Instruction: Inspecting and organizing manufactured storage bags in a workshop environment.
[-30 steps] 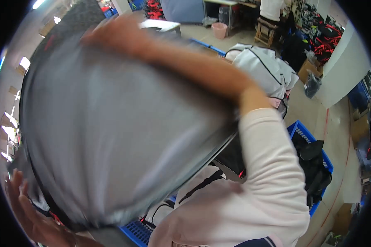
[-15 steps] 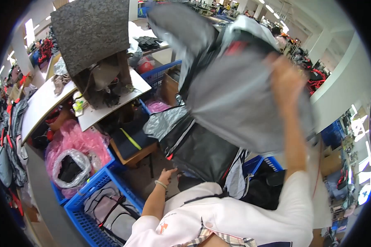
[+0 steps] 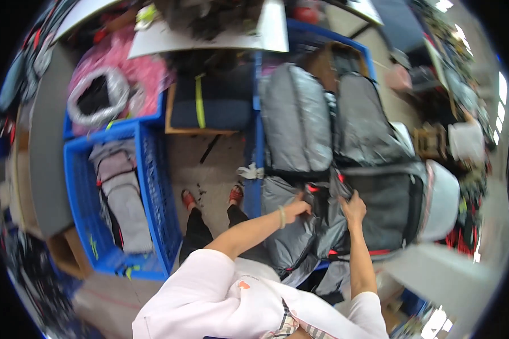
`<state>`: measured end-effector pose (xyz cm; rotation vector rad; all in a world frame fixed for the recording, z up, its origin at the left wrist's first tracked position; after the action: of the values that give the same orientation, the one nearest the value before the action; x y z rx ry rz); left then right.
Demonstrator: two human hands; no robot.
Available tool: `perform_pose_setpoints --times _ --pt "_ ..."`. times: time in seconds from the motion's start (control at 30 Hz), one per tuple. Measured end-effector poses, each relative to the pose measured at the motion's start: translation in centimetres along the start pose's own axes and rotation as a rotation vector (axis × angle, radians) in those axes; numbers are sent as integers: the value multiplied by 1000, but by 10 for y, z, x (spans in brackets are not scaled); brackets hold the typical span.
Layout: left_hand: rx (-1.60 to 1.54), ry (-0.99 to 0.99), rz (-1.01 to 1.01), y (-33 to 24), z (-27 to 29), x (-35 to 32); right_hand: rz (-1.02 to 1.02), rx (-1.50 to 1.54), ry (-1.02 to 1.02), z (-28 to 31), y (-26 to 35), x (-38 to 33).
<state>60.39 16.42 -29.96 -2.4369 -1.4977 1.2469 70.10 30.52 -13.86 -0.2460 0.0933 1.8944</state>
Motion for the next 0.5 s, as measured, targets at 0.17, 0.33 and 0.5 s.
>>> perform_pose_setpoints --times 0.17,0.33,0.5 --pt "-22 10 28 -28 -4 18 -124 -416 69 -102 -75 63" --pt "-28 -104 -145 -48 67 -62 -10 -216 34 -111 -65 66" --pt "-490 -705 -646 -55 256 -274 -34 -92 141 -77 -29 35"
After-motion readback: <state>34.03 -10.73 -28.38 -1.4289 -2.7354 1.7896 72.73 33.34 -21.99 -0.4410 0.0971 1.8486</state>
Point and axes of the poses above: each hand's wrist, its own x-axis towards the middle knuckle, its own z-axis out of the back of the hand, y = z × x, the point moved 3 cm from there along x, towards the middle knuckle, and after that the axes turned 1 degree about x, right-handed, at the moved point
